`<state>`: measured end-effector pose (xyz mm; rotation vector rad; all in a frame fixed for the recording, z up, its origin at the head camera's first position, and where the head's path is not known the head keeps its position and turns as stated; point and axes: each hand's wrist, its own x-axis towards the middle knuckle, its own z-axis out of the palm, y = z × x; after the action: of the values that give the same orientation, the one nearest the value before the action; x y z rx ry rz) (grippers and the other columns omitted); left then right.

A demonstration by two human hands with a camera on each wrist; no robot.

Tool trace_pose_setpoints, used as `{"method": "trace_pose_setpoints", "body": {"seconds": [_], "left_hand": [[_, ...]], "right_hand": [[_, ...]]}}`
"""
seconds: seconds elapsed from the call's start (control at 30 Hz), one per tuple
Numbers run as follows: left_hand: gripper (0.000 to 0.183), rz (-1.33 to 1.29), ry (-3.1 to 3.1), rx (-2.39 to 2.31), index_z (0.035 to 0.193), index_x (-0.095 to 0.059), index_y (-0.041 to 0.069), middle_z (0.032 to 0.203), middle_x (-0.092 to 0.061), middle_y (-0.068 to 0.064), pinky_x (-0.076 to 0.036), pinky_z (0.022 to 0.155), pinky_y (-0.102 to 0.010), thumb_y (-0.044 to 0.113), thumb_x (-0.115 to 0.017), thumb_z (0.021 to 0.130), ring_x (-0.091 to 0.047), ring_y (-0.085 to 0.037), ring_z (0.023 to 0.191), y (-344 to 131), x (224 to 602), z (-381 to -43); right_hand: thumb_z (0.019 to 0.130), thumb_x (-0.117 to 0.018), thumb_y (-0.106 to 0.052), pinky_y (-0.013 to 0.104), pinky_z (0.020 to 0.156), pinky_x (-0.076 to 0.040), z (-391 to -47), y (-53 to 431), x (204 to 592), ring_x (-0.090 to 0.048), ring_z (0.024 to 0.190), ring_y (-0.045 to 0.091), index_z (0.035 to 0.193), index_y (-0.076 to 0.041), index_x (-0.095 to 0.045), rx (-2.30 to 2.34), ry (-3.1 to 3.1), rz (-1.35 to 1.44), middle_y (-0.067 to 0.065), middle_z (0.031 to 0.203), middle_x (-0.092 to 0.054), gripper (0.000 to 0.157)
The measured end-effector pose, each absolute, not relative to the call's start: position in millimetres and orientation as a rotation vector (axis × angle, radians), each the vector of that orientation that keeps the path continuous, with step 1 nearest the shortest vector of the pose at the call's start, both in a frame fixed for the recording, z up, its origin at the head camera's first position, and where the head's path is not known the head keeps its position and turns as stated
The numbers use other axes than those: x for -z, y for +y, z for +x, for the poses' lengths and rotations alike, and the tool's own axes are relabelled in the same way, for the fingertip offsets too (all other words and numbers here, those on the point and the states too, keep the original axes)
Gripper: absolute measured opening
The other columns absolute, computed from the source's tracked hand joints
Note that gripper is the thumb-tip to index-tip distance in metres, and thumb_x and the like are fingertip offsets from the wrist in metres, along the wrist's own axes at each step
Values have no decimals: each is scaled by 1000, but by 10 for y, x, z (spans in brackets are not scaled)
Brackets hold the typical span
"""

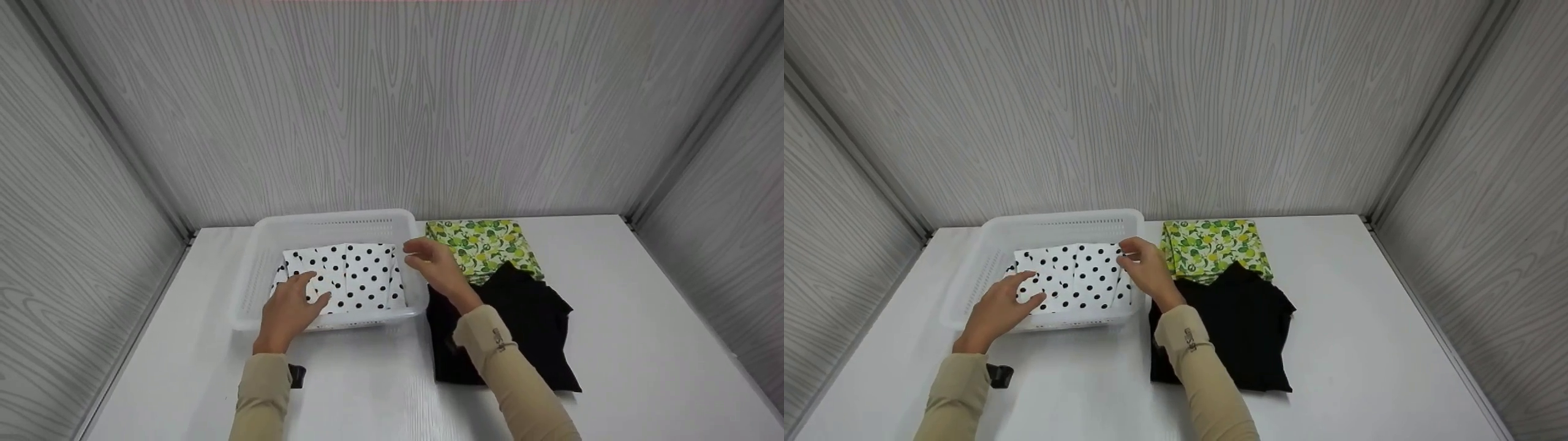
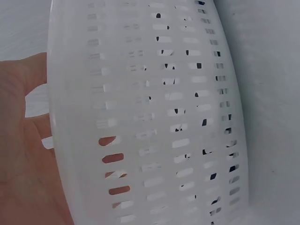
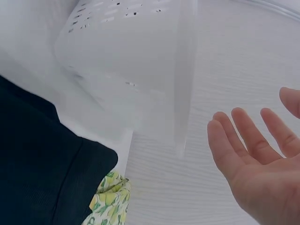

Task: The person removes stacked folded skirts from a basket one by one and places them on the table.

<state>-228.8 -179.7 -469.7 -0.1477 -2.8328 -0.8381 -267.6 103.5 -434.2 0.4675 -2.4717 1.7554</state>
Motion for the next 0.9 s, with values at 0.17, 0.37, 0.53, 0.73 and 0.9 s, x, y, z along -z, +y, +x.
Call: {"method": "trace_pose_setpoints", "body": {"seconds": [0.17,0.37,0.53,0.73,0.9], "left_hand": [[58,-114,-2879,852,138,-58,-2,133,-60,-27,-48,93,-61,31,-71,93,-56,-46,120,-1865,4715,-2322],[57,35,-2920,983,144,-49,-5,138,-55,-30,-48,95,-62,27,-59,99,-54,-47,125,-1986,4676,-2397],[62,97,-2951,1038,148,-43,-7,144,-47,-34,-45,98,-63,28,-58,99,-48,-50,130,-2062,4661,-2442],[71,131,-2986,1072,150,-39,-8,141,-45,-37,-41,102,-64,26,-66,94,-47,-54,128,-2107,4677,-2498],[80,138,-3030,1056,152,-36,-7,146,-36,-38,-38,103,-66,20,-74,88,-41,-61,127,-2102,4677,-2559]], "right_hand": [[94,-63,-1,44,99,-51,-2706,914,4348,-64,112,34,119,8,-66,-1721,-2503,462,22,118,-68,26],[95,-65,-6,45,99,-51,-2737,777,4321,-63,116,36,123,7,-64,-1732,-2649,321,24,126,-65,31],[95,-66,-14,46,102,-48,-2762,682,4314,-58,124,36,130,4,-62,-1721,-2803,146,24,137,-58,40],[95,-67,-18,48,106,-44,-2761,552,4346,-50,132,36,140,2,-54,-1724,-2871,65,23,148,-49,51],[95,-69,-19,48,106,-44,-2741,449,4468,-52,128,34,146,3,-46,-1738,-2893,-33,22,149,-47,60]]}}
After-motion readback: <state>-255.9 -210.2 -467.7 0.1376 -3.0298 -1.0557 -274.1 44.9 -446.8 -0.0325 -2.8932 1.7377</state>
